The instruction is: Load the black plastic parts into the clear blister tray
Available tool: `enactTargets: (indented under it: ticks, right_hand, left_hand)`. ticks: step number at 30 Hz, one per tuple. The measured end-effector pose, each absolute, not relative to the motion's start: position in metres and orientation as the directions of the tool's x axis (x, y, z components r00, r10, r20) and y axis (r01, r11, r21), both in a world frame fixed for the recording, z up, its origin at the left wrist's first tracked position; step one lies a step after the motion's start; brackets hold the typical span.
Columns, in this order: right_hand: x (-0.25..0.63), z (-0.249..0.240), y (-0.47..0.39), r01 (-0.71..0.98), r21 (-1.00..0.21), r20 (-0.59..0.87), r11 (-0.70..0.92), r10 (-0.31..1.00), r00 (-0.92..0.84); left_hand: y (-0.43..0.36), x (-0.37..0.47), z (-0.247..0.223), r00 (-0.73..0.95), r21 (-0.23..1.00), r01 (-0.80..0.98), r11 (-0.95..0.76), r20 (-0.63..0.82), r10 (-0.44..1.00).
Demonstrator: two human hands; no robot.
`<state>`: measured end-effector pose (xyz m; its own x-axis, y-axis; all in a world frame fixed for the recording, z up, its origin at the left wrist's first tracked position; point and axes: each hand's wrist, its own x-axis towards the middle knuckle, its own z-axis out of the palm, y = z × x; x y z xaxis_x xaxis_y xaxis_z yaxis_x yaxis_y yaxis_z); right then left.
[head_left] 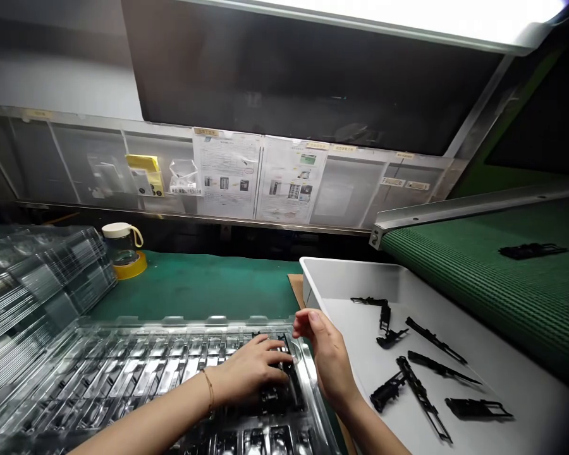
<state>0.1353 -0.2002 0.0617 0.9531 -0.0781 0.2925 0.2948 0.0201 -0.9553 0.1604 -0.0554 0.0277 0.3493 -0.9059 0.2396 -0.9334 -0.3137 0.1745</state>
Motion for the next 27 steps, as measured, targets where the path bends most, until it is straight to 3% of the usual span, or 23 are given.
enactTargets:
  ticks: [10,18,23,25,27]
  right_hand:
    - [0.136,0.066,-0.2,0.28,-0.96,0.28,-0.008,-0.001,0.96]
    - [0.129,0.068,-0.196,0.308,-0.938,0.312,-0.159,0.002,0.95]
    - [0.124,0.099,-0.222,0.27,-0.889,0.242,-0.369,0.123,0.963]
    - [0.129,0.105,-0.257,0.205,-0.847,0.191,-0.49,0.079,0.978]
    - [0.135,0.098,-0.303,0.067,-0.781,0.137,-0.62,-0.066,0.988]
  left_hand:
    - [-0.032,0.14,0.034,0.533,0.375,-0.78,-0.502,-0.022,-0.846]
    - [-0.037,0.137,0.016,0.646,0.308,-0.735,-0.605,0.045,-0.762]
    - [-0.036,0.134,0.008,0.678,0.276,-0.714,-0.643,0.044,-0.734]
    - [-0.036,0.133,0.003,0.694,0.26,-0.708,-0.657,0.085,-0.715]
    - [-0.037,0.133,-0.005,0.723,0.235,-0.69,-0.684,0.19,-0.664]
